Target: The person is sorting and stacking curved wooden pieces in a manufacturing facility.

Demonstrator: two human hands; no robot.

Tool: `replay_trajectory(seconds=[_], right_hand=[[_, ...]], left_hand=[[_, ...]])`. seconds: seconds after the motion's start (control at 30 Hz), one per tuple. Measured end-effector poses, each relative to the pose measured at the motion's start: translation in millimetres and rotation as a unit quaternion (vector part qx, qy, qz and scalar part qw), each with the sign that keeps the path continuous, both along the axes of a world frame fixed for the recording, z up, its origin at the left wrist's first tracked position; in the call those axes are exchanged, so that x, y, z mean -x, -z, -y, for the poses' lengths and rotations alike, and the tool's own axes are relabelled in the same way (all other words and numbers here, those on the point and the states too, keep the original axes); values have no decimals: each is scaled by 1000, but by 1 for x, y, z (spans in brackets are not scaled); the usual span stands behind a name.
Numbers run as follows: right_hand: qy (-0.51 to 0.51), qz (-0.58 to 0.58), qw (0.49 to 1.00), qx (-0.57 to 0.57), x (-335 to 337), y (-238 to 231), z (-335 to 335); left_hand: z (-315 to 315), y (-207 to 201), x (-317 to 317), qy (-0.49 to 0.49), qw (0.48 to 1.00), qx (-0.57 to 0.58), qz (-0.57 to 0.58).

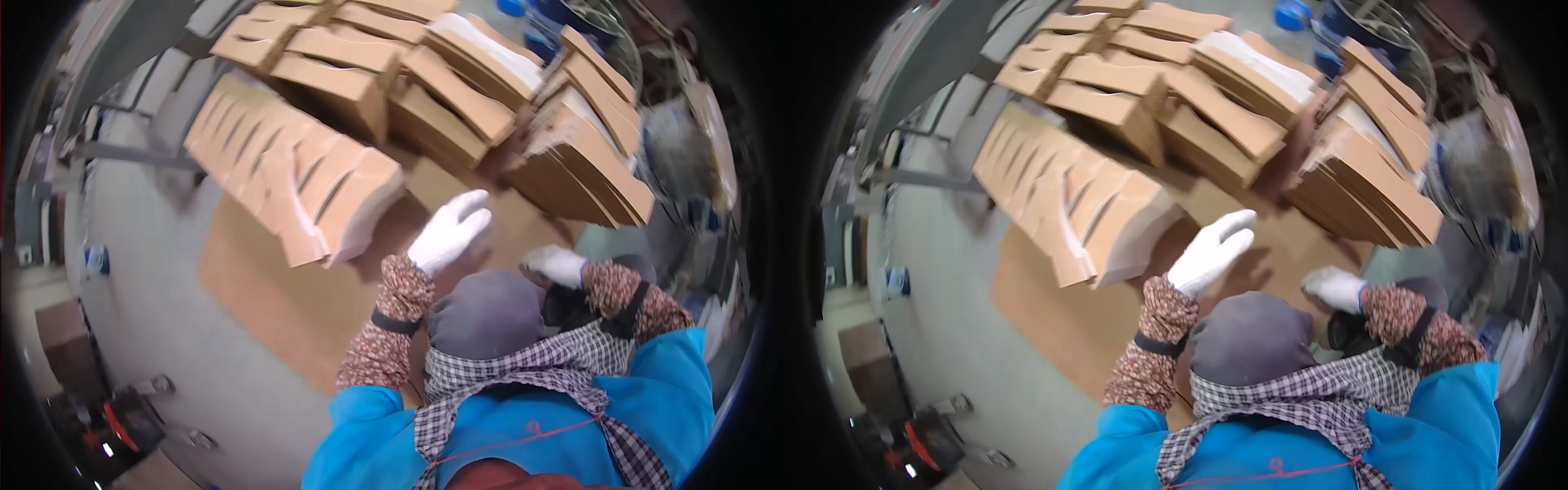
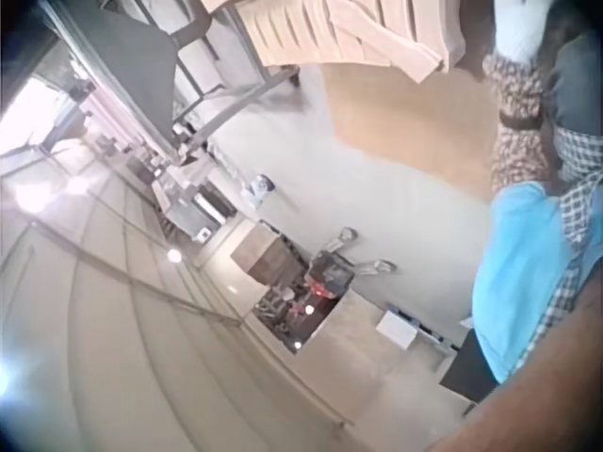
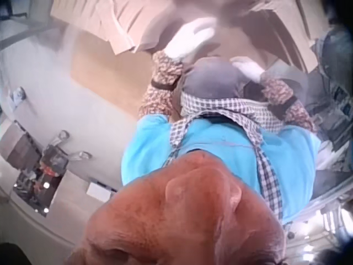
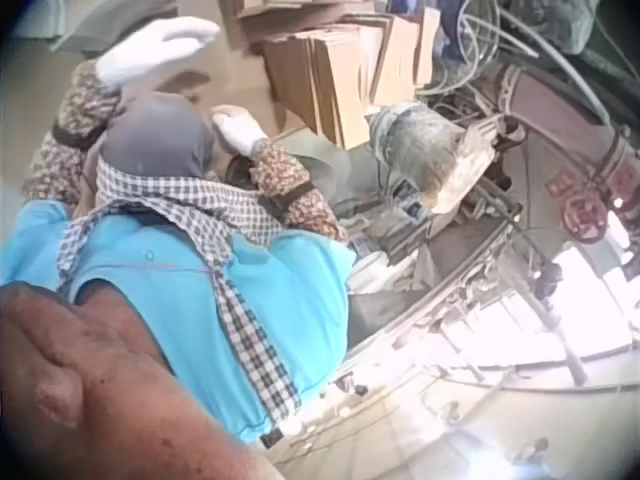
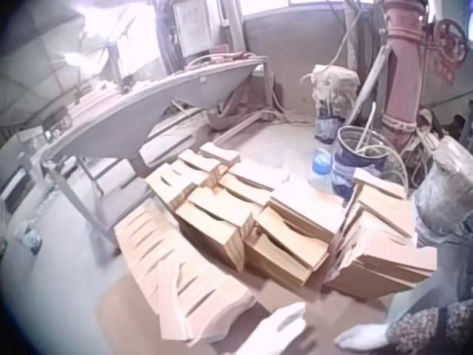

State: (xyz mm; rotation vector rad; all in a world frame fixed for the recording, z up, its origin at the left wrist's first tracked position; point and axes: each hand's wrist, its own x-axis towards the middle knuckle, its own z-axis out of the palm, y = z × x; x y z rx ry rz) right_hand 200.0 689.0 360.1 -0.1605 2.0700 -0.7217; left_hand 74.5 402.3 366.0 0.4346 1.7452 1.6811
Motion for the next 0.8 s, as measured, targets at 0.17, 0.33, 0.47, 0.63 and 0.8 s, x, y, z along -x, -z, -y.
replay_trajectory(seconds=[0.17, 0.33, 0.47, 0.63, 0.8], right_hand=[[505, 225, 833, -5, 4, -9, -34], [702, 211, 675, 81, -22, 8, -85], [771, 157, 594, 167, -28, 36, -100], [603, -39, 761, 235, -59, 165, -147], [695, 6, 652, 303, -53, 129, -123]], left_hand=[[-35, 56, 5, -32, 997, 26, 67], [-92, 93, 15, -136, 984, 27, 116], [-110, 118, 48, -147, 962, 101, 209], [-138, 169, 63, -188, 932, 36, 308], [-152, 102, 73, -160, 955, 62, 243]])
